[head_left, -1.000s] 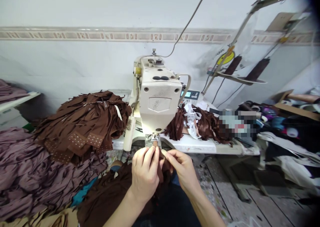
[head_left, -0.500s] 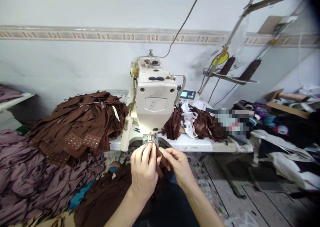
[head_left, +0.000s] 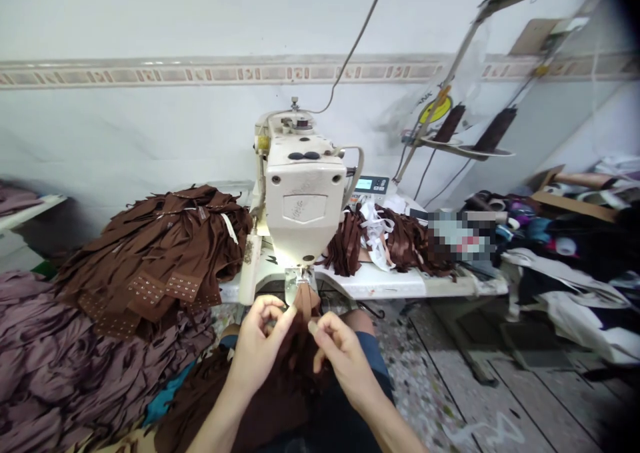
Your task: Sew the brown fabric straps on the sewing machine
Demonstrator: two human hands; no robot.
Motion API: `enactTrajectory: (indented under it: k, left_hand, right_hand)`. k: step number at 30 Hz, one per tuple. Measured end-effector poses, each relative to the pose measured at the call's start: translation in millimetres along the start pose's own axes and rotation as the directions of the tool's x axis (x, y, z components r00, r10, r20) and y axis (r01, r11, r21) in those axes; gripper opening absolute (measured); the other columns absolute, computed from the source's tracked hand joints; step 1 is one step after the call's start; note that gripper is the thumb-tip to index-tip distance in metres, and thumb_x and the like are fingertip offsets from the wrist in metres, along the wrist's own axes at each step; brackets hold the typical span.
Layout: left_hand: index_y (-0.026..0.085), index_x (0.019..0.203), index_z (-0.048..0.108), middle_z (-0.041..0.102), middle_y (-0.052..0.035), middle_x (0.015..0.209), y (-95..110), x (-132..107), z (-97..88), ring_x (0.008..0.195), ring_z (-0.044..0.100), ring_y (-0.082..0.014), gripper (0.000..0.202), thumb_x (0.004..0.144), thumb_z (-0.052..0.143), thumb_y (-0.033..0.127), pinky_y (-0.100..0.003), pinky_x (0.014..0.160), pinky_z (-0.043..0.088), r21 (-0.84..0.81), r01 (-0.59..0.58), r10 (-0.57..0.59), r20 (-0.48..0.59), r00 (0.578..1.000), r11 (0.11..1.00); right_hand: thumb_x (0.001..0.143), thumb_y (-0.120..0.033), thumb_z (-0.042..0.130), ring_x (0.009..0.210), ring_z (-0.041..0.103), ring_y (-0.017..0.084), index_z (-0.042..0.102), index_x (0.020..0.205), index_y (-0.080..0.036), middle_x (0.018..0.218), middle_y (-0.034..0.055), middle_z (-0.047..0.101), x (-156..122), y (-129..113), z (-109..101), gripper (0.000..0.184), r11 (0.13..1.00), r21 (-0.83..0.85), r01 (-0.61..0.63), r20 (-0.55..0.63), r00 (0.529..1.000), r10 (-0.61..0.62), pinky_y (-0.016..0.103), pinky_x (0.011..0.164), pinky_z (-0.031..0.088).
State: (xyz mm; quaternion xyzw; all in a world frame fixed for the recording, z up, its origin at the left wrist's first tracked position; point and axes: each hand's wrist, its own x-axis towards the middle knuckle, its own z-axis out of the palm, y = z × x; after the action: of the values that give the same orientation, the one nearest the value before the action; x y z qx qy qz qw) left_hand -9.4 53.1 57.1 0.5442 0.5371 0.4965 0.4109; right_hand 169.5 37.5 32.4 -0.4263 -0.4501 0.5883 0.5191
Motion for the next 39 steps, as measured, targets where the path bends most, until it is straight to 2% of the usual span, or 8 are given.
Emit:
enactTrajectory:
  k: [7, 14, 17, 20, 25, 30, 34, 39]
  left_hand:
    - [0.016, 0.073, 0.070, 0.064, -0.0003, 0.073, -2, 10, 11.7, 0.071, 0.056, -0.0148, 0.041, 0.090, 0.078, 0.052, -0.025, 0.069, 0.045, -0.146, 0.104, -0.088, 0.112, 0.990, 0.984]
    - [0.020, 0.104, 0.070, 0.053, 0.0059, 0.070, -3, -24, 17.5, 0.063, 0.052, -0.0119, 0.024, 0.093, 0.075, 0.041, -0.022, 0.064, 0.043, -0.082, 0.000, 0.002, 0.033, 0.999, 0.997]
    - [0.021, 0.144, 0.063, 0.041, 0.0106, 0.064, -2, -40, 13.1, 0.056, 0.042, -0.0103, 0.050, 0.097, 0.071, 0.036, -0.022, 0.061, 0.037, 0.014, -0.025, 0.022, 0.199, 0.980, 1.000]
    - [0.019, 0.133, 0.075, 0.042, 0.0080, 0.062, -1, -45, 10.9, 0.056, 0.039, -0.0103, 0.041, 0.101, 0.066, 0.043, -0.023, 0.057, 0.032, 0.048, 0.002, -0.018, 0.326, 0.945, 0.999]
    - [0.017, 0.100, 0.082, 0.070, -0.0033, 0.080, 8, -27, 13.8, 0.072, 0.058, -0.0162, 0.040, 0.102, 0.063, 0.052, -0.026, 0.067, 0.045, -0.056, 0.084, -0.066, 0.264, 0.962, 0.995]
    - [0.021, 0.090, 0.084, 0.066, -0.0024, 0.077, 18, -10, 12.2, 0.070, 0.062, -0.0161, 0.028, 0.101, 0.068, 0.042, -0.024, 0.063, 0.050, 0.107, -0.137, 0.129, 0.078, 0.989, 0.985]
    - [0.024, 0.110, 0.082, 0.073, -0.0061, 0.100, 13, -13, 10.1, 0.090, 0.075, -0.0190, 0.018, 0.103, 0.065, 0.026, -0.027, 0.079, 0.062, 0.385, -0.429, 0.477, -0.033, 0.878, 0.817]
    - [0.028, 0.155, 0.058, 0.072, -0.0090, 0.144, 1, -20, 14.8, 0.121, 0.077, -0.0236, 0.052, 0.105, 0.060, 0.013, -0.030, 0.104, 0.063, 0.569, -0.641, 0.668, 0.202, 0.716, 0.515]
  right_hand:
    - [0.080, -0.056, 0.092, 0.049, 0.059, 0.012, 0.048, 0.080, -0.025, 0.063, -0.0054, 0.061, 7, -12, 1, 0.054, 0.998, 0.011, 0.054, -0.076, 0.996, -0.053, 0.018, 0.041, 0.039]
    - [0.089, -0.031, 0.087, 0.072, 0.073, 0.019, 0.085, 0.103, -0.025, 0.085, 0.0047, 0.080, 7, -60, -25, 0.016, 0.787, -0.457, 0.413, 0.032, 0.893, -0.449, 0.028, 0.067, 0.058]
    - [0.087, -0.030, 0.089, 0.058, 0.068, 0.016, 0.087, 0.092, -0.024, 0.079, 0.0041, 0.080, 10, -71, -32, 0.008, 0.803, -0.409, 0.433, 0.113, 0.897, -0.427, 0.026, 0.058, 0.055]
    - [0.085, -0.036, 0.089, 0.044, 0.054, 0.010, 0.086, 0.084, -0.021, 0.074, 0.0041, 0.078, 17, -68, -32, 0.016, 0.868, -0.347, 0.355, 0.130, 0.935, -0.330, 0.023, 0.044, 0.045]
    - [0.083, -0.051, 0.087, 0.046, 0.052, 0.013, 0.081, 0.080, -0.018, 0.064, 0.0036, 0.072, 41, -55, -24, 0.033, 0.927, -0.341, 0.155, 0.006, 0.987, -0.163, 0.024, 0.041, 0.039]
    - [0.082, -0.051, 0.084, 0.057, 0.062, 0.018, 0.076, 0.079, -0.018, 0.070, 0.0056, 0.075, 73, -47, -20, 0.034, 0.922, -0.341, 0.183, -0.070, 0.973, -0.219, 0.028, 0.051, 0.048]
    - [0.082, -0.038, 0.078, 0.072, 0.071, 0.024, 0.079, 0.083, -0.019, 0.081, 0.0085, 0.080, 93, -44, -20, 0.020, 0.861, -0.436, 0.262, -0.064, 0.945, -0.321, 0.033, 0.066, 0.056]
    - [0.081, -0.027, 0.070, 0.077, 0.072, 0.023, 0.078, 0.080, -0.020, 0.087, 0.0080, 0.080, 108, -47, -19, 0.011, 0.783, -0.515, 0.349, -0.018, 0.909, -0.417, 0.033, 0.074, 0.056]
